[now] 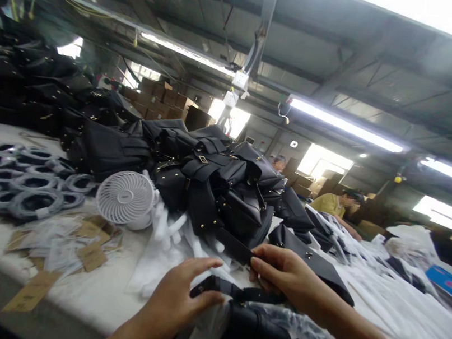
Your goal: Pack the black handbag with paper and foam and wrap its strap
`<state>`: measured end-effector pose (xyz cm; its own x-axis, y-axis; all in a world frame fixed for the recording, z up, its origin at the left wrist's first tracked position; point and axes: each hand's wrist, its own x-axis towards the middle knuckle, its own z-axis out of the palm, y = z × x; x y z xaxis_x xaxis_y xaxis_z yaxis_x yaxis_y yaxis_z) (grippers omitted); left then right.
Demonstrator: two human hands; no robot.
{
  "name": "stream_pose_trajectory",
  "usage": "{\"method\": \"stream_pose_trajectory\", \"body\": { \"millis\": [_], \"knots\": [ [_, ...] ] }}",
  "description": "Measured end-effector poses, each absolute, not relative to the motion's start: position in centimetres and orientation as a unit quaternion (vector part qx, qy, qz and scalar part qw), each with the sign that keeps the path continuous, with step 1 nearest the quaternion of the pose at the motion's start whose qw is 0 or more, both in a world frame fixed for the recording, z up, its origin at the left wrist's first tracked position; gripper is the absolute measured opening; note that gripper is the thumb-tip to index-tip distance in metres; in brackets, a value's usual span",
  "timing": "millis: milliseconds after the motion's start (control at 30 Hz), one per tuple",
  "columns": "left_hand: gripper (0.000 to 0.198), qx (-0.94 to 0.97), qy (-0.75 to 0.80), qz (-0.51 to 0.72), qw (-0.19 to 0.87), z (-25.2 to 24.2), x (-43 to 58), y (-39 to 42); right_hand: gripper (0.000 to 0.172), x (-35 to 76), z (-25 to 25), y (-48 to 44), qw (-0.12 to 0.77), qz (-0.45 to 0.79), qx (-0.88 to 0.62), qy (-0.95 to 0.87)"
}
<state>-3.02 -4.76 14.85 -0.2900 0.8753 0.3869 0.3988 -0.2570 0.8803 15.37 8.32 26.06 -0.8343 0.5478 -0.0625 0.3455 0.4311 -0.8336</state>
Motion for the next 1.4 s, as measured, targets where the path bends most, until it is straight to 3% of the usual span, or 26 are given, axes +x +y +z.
{"method": "stream_pose_trajectory", "body": {
  "millis": [100,233,500,700,867,967,1067,1133,1233,1400],
  "knots": [
    [0.043,0.615,0.618,0.464,0.158,14.8,-2.4,-3.9,0.053,17.4,25.2,9.3,0.103,0.462,-0.314,-0.823],
    [0.028,0.619,0.624,0.452,0.155,15.7,-2.4,-3.7,0.059,19.0,23.9,9.2,0.089,0.438,-0.35,-0.823],
    [0.022,0.569,0.574,0.524,0.269,15.5,-2.8,-4.3,0.048,19.0,20.9,9.8,0.052,0.441,-0.322,-0.836],
    [0.025,0.546,0.564,0.559,0.267,14.9,-2.6,-4.0,0.042,17.7,20.8,10.1,0.054,0.4,-0.3,-0.864],
    [0.024,0.548,0.564,0.576,0.223,13.9,-2.6,-3.6,0.034,16.8,23.1,9.1,0.018,0.287,-0.245,-0.926],
    [0.023,0.556,0.562,0.575,0.211,13.7,-2.7,-3.6,0.018,16.0,24.3,7.5,0.033,0.154,-0.217,-0.963],
    [0.024,0.553,0.568,0.572,0.211,13.7,-2.8,-3.7,0.042,15.1,24.5,6.0,0.062,0.044,-0.184,-0.98],
    [0.024,0.549,0.568,0.573,0.22,13.9,-2.8,-3.7,0.034,14.7,24.1,5.5,0.056,0.015,-0.154,-0.986],
    [0.024,0.552,0.553,0.574,0.243,14.2,-2.9,-3.9,0.017,14.6,23.4,5.6,0.058,0.007,-0.128,-0.99],
    [0.03,0.539,0.542,0.575,0.291,14.2,-3.1,-4.5,0.024,14.7,23.3,7.0,0.075,0.112,-0.097,-0.986]
  ]
}}
